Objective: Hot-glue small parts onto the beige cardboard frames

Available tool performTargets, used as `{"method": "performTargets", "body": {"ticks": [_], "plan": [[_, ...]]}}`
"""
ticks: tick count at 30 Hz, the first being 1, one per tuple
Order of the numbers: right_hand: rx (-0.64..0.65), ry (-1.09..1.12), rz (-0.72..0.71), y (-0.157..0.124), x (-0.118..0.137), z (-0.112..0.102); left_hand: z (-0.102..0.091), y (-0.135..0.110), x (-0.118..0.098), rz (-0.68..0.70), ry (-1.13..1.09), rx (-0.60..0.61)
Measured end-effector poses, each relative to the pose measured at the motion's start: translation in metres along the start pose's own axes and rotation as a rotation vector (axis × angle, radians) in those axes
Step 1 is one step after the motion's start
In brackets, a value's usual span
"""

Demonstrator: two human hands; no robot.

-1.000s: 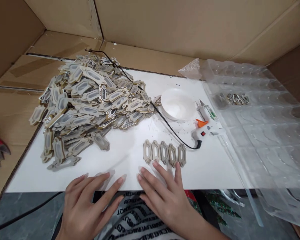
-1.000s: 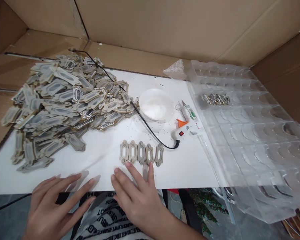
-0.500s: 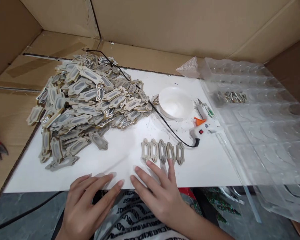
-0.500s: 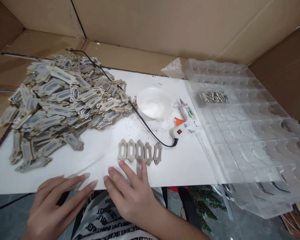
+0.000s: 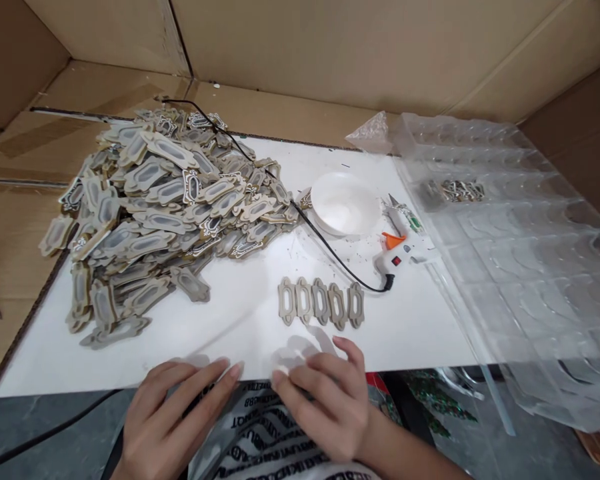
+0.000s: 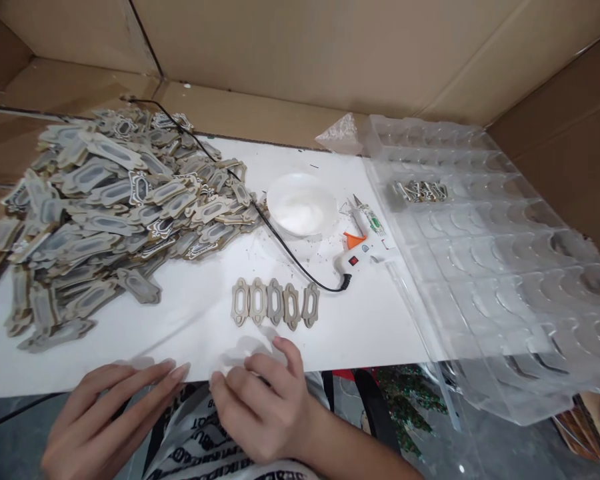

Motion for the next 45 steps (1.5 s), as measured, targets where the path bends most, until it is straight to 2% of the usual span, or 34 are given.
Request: {"method": "performTargets", "body": {"ticks": [4,9,16,25,31,34,37,39,43,45], "plan": [[-0.014,-0.058,0.128,0.021,-0.022,-0.014,0.001,-0.007,-0.002,-0.037,-0.050,0.048],[0.032,-0.146,0.110,0.037,-0.043,-0.011,-0.002,-0.009,-0.007,-0.091,-0.100,0.026],[0.049,-0.219,0.078,0.043,-0.045,-0.002,-0.007,-0.009,0.001,-0.111,-0.192,0.083],[0.105,-0.301,0.056,0.042,-0.047,0.002,-0.010,-0.016,0.007,0.012,-0.095,0.097],[0.195,-0.290,0.056,0.041,-0.054,0.005,-0.006,0.010,0.000,-0.024,-0.111,0.066],[0.210,-0.288,0.058,0.041,-0.057,0.007,0.001,0.028,-0.006,-0.027,-0.106,-0.003],[0.190,-0.280,0.056,0.042,-0.052,0.000,0.006,0.043,-0.012,0.020,-0.101,-0.048],[0.202,-0.194,0.069,0.043,-0.045,-0.009,0.009,0.051,-0.015,0.060,-0.105,-0.037],[0.353,0.099,0.054,0.038,-0.031,-0.020,0.012,0.062,-0.020,0.160,-0.128,0.000],[0.334,0.158,0.007,0.035,-0.026,-0.024,0.013,0.065,-0.022,0.194,-0.156,-0.001]]}}
Point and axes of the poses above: each hand's wrist, its own y-axis towards the middle knuckle, its own z-axis out of the palm, x = y × z, the point moved 5 cm from there along y, towards the middle knuckle, and after that the axes turned 11 degrees about z, right-handed, at the moved point
